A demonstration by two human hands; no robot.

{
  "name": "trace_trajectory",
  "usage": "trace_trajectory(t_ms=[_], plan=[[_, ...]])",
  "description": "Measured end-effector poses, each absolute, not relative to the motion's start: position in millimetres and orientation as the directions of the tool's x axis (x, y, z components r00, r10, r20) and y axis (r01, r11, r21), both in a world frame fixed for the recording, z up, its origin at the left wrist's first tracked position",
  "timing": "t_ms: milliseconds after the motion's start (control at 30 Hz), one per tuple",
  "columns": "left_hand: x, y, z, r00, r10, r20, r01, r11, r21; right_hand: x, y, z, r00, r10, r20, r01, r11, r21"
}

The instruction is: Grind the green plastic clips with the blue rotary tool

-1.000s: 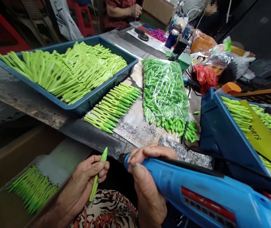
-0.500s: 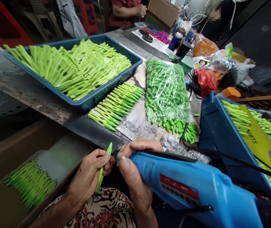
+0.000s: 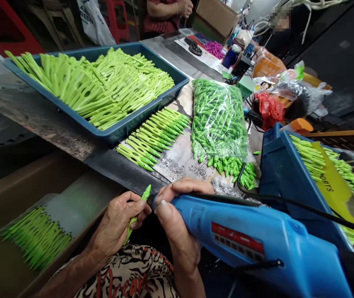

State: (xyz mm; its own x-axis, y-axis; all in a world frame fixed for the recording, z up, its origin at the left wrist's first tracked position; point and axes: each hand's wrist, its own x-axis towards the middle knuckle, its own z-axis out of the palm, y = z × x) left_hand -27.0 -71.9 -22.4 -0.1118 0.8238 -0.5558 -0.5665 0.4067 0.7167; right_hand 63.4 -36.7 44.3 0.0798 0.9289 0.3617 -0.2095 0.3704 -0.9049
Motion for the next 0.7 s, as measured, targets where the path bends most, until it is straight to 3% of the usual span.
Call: trace_trajectory(t_ms=[267, 700], plan=[[-26.7, -68.3, -16.7, -0.132, 0.777, -0.615, -0.521, 0.474, 0.710, 56.7, -32.8, 52.0, 0.148, 0.929, 0.338, -0.159, 0.360, -0.919], [-25.8, -67.2, -16.5, -0.132, 0.763, -0.632, -0.537, 0.481, 0.693, 56.4, -33.2, 53.9, 0.121, 0.942, 0.312, -0.159, 0.329, -0.931]])
